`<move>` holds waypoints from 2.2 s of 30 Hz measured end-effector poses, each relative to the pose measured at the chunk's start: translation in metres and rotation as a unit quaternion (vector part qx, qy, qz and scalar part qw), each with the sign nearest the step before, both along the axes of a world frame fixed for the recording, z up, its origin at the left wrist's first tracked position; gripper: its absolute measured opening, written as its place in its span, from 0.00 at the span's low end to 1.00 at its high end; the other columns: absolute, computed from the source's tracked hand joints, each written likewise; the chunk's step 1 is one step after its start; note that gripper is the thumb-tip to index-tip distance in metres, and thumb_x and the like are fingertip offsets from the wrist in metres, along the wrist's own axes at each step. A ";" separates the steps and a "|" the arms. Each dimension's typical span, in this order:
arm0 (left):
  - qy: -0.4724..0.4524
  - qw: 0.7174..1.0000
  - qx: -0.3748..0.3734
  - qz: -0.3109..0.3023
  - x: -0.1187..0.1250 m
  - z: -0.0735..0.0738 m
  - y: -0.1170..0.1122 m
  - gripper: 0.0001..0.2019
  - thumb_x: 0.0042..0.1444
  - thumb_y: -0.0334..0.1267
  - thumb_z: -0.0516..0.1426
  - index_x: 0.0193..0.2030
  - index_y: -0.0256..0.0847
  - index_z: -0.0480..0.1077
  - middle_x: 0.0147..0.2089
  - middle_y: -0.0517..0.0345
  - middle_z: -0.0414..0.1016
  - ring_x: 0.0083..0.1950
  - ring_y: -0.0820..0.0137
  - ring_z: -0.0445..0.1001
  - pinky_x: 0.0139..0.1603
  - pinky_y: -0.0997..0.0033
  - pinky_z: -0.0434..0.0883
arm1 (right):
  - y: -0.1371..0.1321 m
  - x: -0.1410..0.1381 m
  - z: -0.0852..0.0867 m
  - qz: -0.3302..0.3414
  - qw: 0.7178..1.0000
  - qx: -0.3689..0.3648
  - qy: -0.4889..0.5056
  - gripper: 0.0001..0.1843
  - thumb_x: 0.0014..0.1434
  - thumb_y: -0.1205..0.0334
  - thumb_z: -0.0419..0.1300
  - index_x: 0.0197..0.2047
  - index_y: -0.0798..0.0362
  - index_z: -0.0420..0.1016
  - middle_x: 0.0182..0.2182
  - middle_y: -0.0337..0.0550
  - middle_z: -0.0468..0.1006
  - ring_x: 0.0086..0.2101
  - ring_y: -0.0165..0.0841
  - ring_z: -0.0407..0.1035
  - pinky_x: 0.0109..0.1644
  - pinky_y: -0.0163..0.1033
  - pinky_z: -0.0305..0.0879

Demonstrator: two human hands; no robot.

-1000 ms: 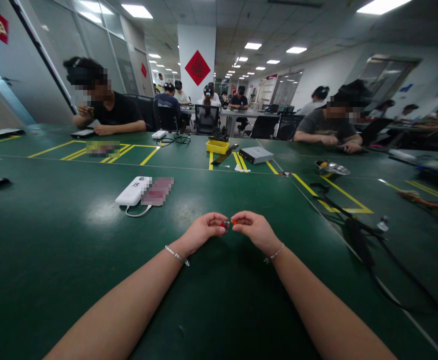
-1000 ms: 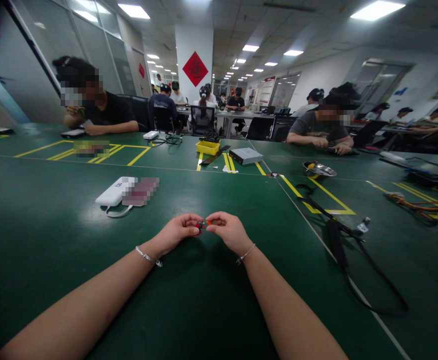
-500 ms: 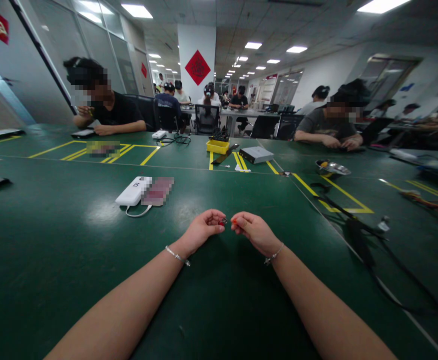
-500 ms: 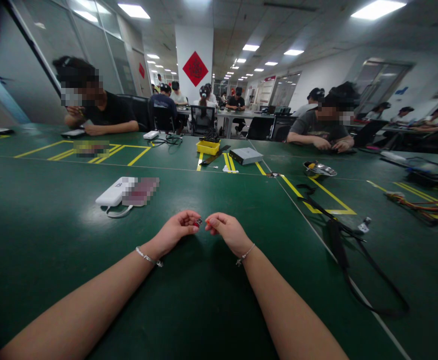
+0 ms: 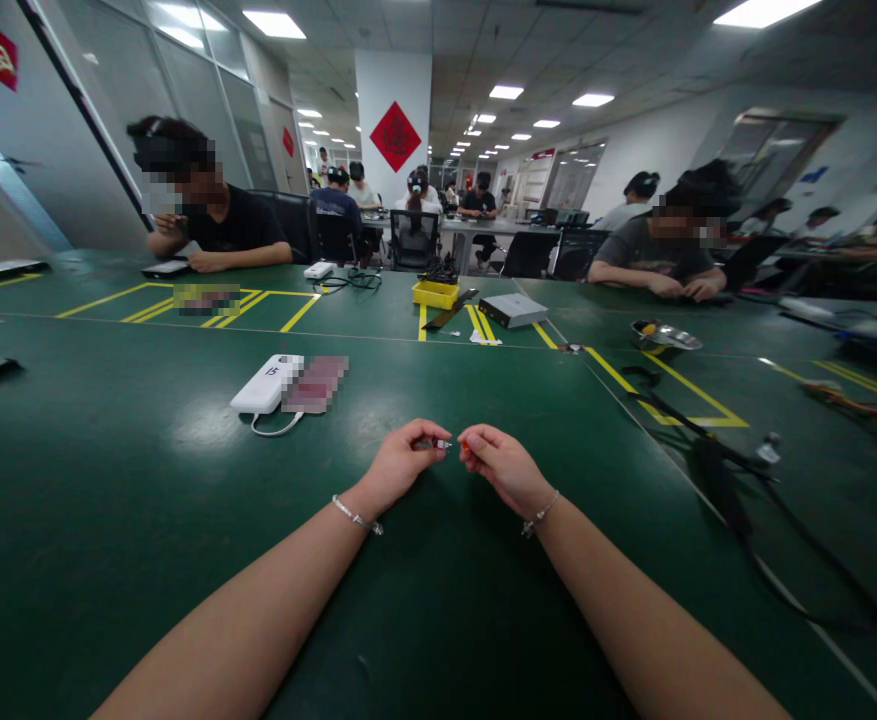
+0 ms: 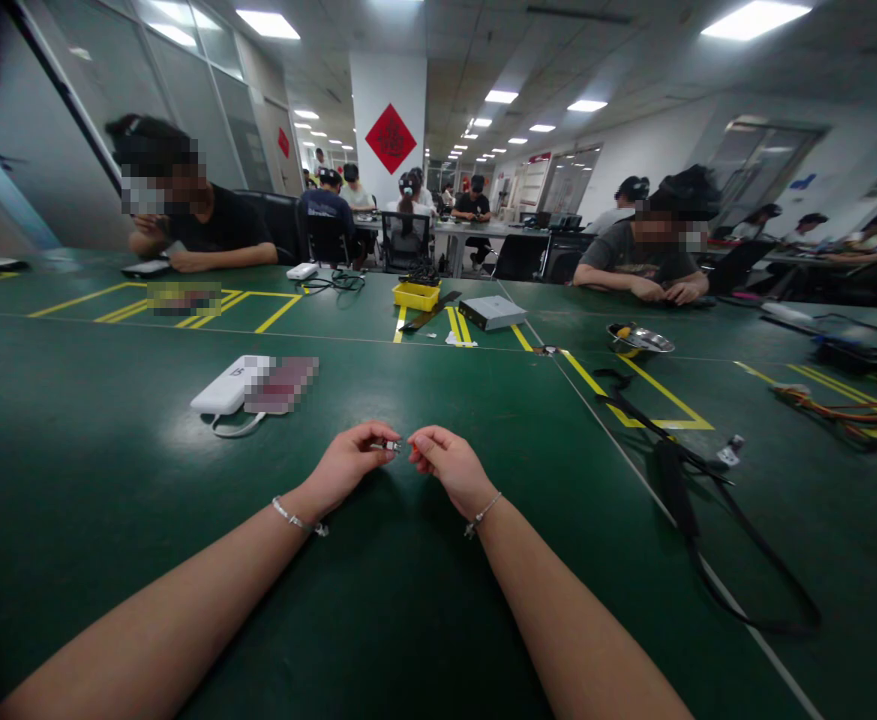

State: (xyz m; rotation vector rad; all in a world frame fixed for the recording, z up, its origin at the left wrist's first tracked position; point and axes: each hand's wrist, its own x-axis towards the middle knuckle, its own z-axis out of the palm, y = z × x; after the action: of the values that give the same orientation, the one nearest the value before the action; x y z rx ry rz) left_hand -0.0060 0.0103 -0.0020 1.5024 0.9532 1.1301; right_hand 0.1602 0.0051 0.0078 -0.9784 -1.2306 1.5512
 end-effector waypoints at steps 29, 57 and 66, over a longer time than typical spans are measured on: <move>0.108 0.990 0.060 0.064 0.003 0.009 -0.007 0.10 0.52 0.40 0.51 0.36 0.38 0.70 0.29 0.59 0.71 0.30 0.73 0.68 0.33 0.75 0.64 | -0.004 -0.009 -0.004 -0.004 0.999 0.044 -0.013 0.09 0.47 0.62 0.60 0.34 0.54 0.70 0.28 0.39 0.73 0.28 0.26 0.65 0.36 0.36 0.61; 0.178 0.970 0.110 0.122 0.007 0.011 -0.014 0.06 0.49 0.37 0.55 0.33 0.40 0.67 0.25 0.64 0.67 0.26 0.77 0.64 0.27 0.77 0.62 | -0.008 -0.016 0.001 -0.112 0.991 0.066 -0.043 0.13 0.44 0.62 0.60 0.37 0.52 0.76 0.35 0.43 0.77 0.37 0.34 0.69 0.45 0.42 0.61; 0.203 0.946 0.158 0.196 0.007 0.011 -0.016 0.06 0.49 0.37 0.55 0.35 0.40 0.68 0.29 0.62 0.70 0.26 0.76 0.64 0.28 0.76 0.62 | -0.015 -0.027 -0.005 -0.084 0.994 0.064 -0.003 0.20 0.49 0.62 0.56 0.47 0.50 0.69 0.48 0.44 0.70 0.49 0.37 0.62 0.53 0.44 0.55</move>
State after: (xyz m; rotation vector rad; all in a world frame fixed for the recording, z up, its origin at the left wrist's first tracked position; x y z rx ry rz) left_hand 0.0009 -0.0059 0.0091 1.9090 1.4551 1.3260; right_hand 0.1329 -0.0096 0.0024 -0.9772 -1.2034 1.3247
